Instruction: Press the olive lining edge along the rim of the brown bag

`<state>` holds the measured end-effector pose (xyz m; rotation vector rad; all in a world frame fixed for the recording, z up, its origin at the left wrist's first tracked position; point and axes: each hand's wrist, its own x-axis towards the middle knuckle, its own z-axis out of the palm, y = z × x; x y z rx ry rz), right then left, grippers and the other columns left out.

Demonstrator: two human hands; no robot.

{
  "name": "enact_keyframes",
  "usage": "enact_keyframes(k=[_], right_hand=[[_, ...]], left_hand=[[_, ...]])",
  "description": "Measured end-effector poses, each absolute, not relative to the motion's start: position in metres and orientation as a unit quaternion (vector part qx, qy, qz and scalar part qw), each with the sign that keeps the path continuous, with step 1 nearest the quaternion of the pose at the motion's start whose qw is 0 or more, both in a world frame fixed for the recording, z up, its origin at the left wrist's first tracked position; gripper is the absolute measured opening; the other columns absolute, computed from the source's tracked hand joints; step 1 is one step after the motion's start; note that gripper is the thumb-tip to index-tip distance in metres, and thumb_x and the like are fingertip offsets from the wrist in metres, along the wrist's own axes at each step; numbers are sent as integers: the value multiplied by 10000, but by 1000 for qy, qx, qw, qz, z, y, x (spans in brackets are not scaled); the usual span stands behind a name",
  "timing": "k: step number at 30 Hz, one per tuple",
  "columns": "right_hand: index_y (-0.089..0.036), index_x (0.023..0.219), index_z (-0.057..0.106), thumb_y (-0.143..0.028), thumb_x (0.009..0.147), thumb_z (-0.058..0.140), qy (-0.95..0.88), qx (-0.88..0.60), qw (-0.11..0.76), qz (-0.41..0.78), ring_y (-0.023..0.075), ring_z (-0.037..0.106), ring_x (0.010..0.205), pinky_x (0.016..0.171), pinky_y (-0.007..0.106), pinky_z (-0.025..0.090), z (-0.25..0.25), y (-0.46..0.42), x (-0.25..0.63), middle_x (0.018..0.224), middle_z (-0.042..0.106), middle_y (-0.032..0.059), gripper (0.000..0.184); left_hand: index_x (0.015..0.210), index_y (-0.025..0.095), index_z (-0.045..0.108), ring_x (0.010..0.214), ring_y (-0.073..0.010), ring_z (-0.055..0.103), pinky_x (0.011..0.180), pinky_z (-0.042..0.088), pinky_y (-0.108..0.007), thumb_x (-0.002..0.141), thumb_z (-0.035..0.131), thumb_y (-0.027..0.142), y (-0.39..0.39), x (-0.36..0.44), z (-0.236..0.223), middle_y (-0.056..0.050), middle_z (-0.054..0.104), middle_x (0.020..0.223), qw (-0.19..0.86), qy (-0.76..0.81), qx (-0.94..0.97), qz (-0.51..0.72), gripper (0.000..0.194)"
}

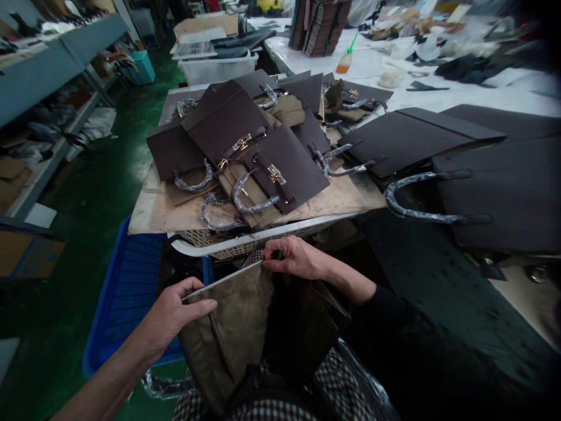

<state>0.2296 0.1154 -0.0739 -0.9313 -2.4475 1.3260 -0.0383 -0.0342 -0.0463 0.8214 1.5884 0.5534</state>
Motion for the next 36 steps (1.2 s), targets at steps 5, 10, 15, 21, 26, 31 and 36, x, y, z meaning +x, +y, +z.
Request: enact_keyframes(k=[5,10,15,21,26,31,36], right_hand=[[-132,792,665,-204,818,660,-825,-329,111,445,96,486,629,596,214,323,-75,114,228,697,600,-24,77],[-132,785,688,-203,795,665,-810,-376,107,438,98,482,614,569,215,309,-76,111,227,679,603,-19,76],[-135,775,689,-193,775,672,-802,-395,110,434,96,489,615,570,212,308,-76,110,228,683,614,-20,61],[-134,775,691,-194,773,672,-798,-395,113,441,95,487,611,569,214,311,-77,110,229,680,615,-21,63],[-137,777,685,-208,782,669,-797,-381,119,452,99,492,613,567,215,317,-79,111,232,692,621,-18,72],[-138,765,675,-221,790,674,-793,-368,138,465,103,508,639,585,214,338,-83,112,235,728,640,-11,87],[-134,760,668,-224,791,674,-791,-361,131,476,97,493,615,568,212,328,-84,113,235,698,627,-18,95]], left_hand=[[931,197,605,693,-175,664,632,506,-258,773,767,392,-38,-35,-49,28,691,772,592,679,345,262,299],[964,220,612,751,-172,650,667,516,-254,789,757,418,-42,-36,-60,24,678,863,566,669,383,294,302],[1057,238,616,878,-196,646,727,512,-239,840,677,518,-43,-45,-72,-3,688,985,523,670,448,277,359],[1215,251,617,1061,-232,640,861,492,-254,961,422,590,-45,-45,-64,-24,699,1137,531,671,453,251,466],[1196,239,656,1061,-237,634,868,496,-262,963,458,555,-42,-38,-53,-20,709,1114,557,650,461,234,439],[1192,240,653,1031,-253,656,849,524,-281,890,616,519,-41,-38,-57,-23,717,1036,559,660,439,243,413],[1125,231,661,921,-248,696,779,553,-295,859,671,490,-44,-37,-61,-25,730,975,578,664,402,252,371]])
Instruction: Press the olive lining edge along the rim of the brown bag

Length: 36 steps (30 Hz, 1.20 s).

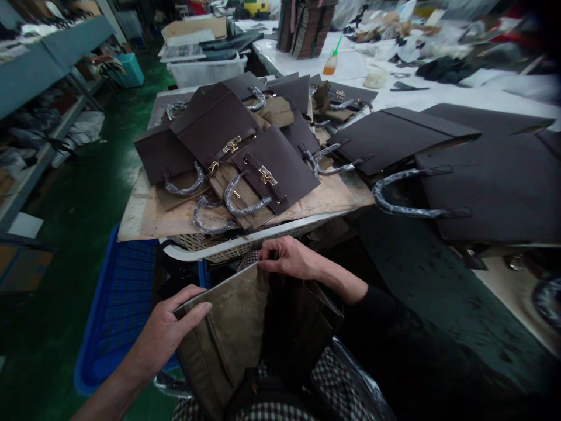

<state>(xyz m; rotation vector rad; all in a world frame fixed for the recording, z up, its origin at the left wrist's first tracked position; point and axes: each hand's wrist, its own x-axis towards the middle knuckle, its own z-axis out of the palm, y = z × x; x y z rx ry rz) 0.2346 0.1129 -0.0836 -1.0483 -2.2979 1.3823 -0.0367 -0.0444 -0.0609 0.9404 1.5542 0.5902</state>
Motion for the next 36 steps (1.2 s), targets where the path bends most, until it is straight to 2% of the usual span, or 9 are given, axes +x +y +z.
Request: enact_keyframes(k=[11,17,19,22,25,27,29,32,36], right_hand=[[-140,791,674,-227,780,674,-812,-354,81,457,99,495,595,561,217,328,-76,116,225,651,599,-31,88],[-160,872,615,-221,744,687,-840,-371,47,392,130,533,666,596,238,356,-67,118,217,768,633,-7,159],[-160,979,588,-198,759,662,-855,-359,41,372,158,568,724,643,258,396,-61,115,214,842,653,19,236],[-130,1125,555,-99,766,600,-903,-293,25,314,234,614,917,825,358,448,-46,106,210,1009,667,104,363],[-131,1232,531,-93,789,622,-936,-176,56,301,288,555,1147,1005,462,392,-33,95,201,1208,616,162,454],[-172,1266,521,-151,843,643,-923,-98,95,361,251,538,1191,1024,414,402,-32,89,193,1292,575,140,440],[-194,1220,549,-192,882,644,-897,-59,115,422,202,566,1142,971,334,445,-38,85,185,1292,565,109,351],[-183,1078,602,-218,884,663,-881,-66,112,455,173,600,1028,888,283,470,-52,83,177,1175,598,81,206],[-171,965,627,-229,881,673,-878,-84,126,454,155,606,935,836,252,461,-62,81,173,1031,623,50,112]], left_hand=[[1110,232,621,730,-205,685,654,553,-285,771,772,437,-53,-32,-60,6,717,843,594,679,333,275,424],[1005,225,621,712,-188,660,615,505,-243,800,729,466,-60,-26,-58,18,687,801,534,701,385,274,334],[976,221,624,714,-187,657,621,495,-243,814,711,470,-61,-26,-59,16,682,799,515,708,397,277,309],[964,223,626,737,-184,646,639,483,-243,824,700,467,-61,-25,-59,17,679,818,503,708,407,283,291],[945,221,633,761,-183,628,654,468,-241,827,698,452,-59,-25,-59,17,678,835,496,707,420,279,267],[937,220,638,780,-182,617,665,458,-238,829,699,445,-58,-25,-60,18,675,848,493,703,430,279,257],[936,220,641,794,-181,607,674,449,-237,835,694,446,-58,-25,-61,18,669,853,493,699,437,278,253],[947,216,642,809,-188,600,675,441,-240,836,690,447,-58,-25,-61,11,670,862,495,699,440,271,261],[943,213,632,788,-184,580,667,433,-244,832,687,453,-56,-22,-58,14,653,840,490,700,449,263,271]])
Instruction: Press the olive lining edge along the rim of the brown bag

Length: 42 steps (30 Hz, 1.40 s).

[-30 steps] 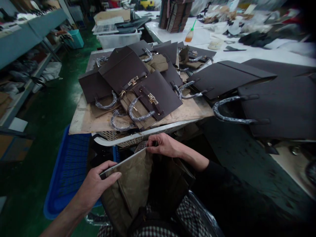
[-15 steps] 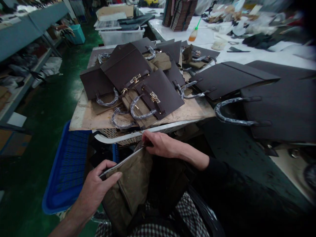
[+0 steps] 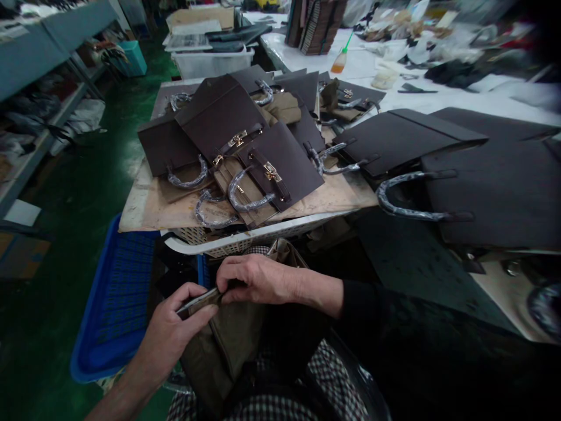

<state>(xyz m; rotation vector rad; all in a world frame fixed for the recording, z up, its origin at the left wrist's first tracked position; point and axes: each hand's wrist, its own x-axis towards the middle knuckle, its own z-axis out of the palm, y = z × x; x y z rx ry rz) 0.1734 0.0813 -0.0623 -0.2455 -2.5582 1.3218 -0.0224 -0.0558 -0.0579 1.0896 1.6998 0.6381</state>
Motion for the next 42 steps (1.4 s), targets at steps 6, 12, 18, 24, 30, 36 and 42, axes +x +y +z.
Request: enact_keyframes(k=[6,12,18,24,30,36,42], right_hand=[[-169,876,642,-251,868,686,-867,-153,113,460,137,593,809,723,225,427,-57,74,171,898,658,19,93],[-148,853,654,-237,865,676,-850,-193,105,478,123,562,712,658,221,395,-55,71,170,804,658,11,93],[-146,869,654,-265,889,648,-853,-192,107,473,125,549,705,654,229,389,-54,71,172,799,655,18,120],[-145,876,646,-266,892,637,-858,-195,104,463,125,550,704,648,227,385,-54,70,173,797,651,18,122],[-153,890,642,-271,893,630,-858,-200,102,462,126,541,697,632,225,374,-56,69,174,796,643,18,118],[-157,873,622,-244,874,628,-857,-224,96,455,126,530,687,618,225,357,-52,66,173,780,637,15,87],[-165,836,602,-228,857,630,-852,-229,104,459,116,519,657,592,218,338,-51,63,173,734,620,-2,71]], left_hand=[[919,210,632,760,-168,539,655,411,-235,822,693,456,-53,-18,-52,25,612,801,491,690,462,264,272],[925,212,645,724,-161,528,639,410,-228,820,687,446,-54,-17,-50,27,601,772,492,687,466,264,259],[944,215,650,761,-171,548,655,425,-230,834,677,444,-53,-17,-50,12,626,815,511,674,456,275,256],[942,225,638,816,-177,559,704,433,-233,856,670,421,-54,-19,-54,12,637,861,512,661,470,284,217],[951,224,638,850,-189,580,726,445,-238,863,662,417,-55,-19,-54,6,647,885,521,651,468,294,213],[944,236,632,915,-186,576,753,437,-229,904,606,452,-56,-21,-55,12,644,960,512,645,486,291,222],[994,252,613,909,-174,568,771,425,-230,987,454,447,-59,-21,-50,15,627,943,484,659,515,258,252]])
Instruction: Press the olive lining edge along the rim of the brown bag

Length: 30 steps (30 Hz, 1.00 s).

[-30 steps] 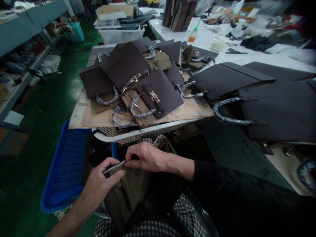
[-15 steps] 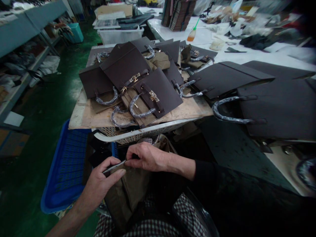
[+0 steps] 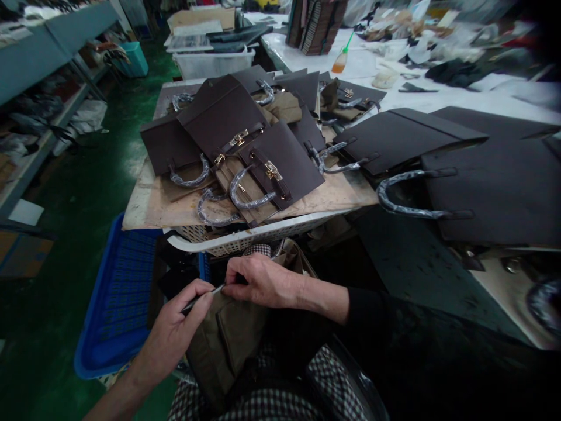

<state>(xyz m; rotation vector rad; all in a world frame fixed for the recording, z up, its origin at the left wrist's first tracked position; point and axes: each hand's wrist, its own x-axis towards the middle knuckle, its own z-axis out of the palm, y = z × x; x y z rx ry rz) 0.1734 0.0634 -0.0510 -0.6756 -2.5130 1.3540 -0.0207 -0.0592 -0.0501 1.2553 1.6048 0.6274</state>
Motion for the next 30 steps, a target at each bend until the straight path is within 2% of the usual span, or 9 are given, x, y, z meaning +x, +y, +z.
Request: enact_keyframes(k=[4,7,9,14,17,20,23,26,30], right_hand=[[-178,853,570,-232,841,644,-847,-246,108,459,112,488,617,566,218,325,-52,61,175,706,592,-21,93],[-180,993,544,-237,817,680,-837,-248,128,471,128,538,678,604,224,369,-53,60,177,825,646,1,229],[-175,1051,552,-236,830,672,-838,-242,127,473,146,580,742,654,237,404,-54,59,176,887,671,24,258],[-164,1103,562,-204,818,665,-836,-254,131,467,146,591,716,629,233,413,-52,60,170,847,658,21,306],[-166,1095,539,-171,775,681,-827,-272,141,470,142,579,687,608,228,409,-52,61,170,821,641,8,350],[-180,1087,527,-177,759,705,-820,-300,136,468,150,593,705,614,231,412,-53,62,174,823,650,6,374],[-194,1051,552,-251,780,730,-830,-313,109,448,168,618,740,623,238,411,-52,65,181,825,666,9,329],[-200,1032,586,-361,867,673,-851,-285,92,431,179,630,770,651,255,426,-50,75,197,851,674,17,247],[-199,1109,586,-373,904,650,-869,-234,156,407,195,611,977,838,293,465,-50,90,232,1066,653,56,277]], left_hand=[[949,228,596,899,-167,579,805,422,-241,1001,453,375,-61,-17,-52,-6,623,939,401,653,590,256,211],[967,212,589,928,-167,594,824,432,-247,1011,440,306,-61,-21,-54,-32,633,977,325,630,661,247,182],[1018,205,607,953,-175,604,844,439,-261,1011,440,285,-56,-28,-50,-47,653,1010,278,601,718,213,185],[978,227,695,1012,-281,605,882,442,-410,977,499,359,-31,-28,-25,-63,713,1012,157,570,805,50,236],[1076,186,666,1025,-282,636,867,478,-418,979,468,270,-22,-8,-21,-102,710,1089,195,611,767,-7,236],[1133,176,617,1035,-257,659,860,491,-381,975,434,223,-21,12,-32,-106,703,1133,249,647,720,10,246],[1087,251,620,1003,-240,670,836,477,-348,962,482,326,-21,17,-40,-30,721,1086,290,667,685,48,201],[1020,313,643,1007,-216,669,846,457,-308,924,541,433,-22,10,-41,49,732,1034,334,684,645,72,185],[983,343,653,958,-190,680,798,467,-259,880,561,551,-24,-6,-42,88,737,983,370,716,586,80,249]])
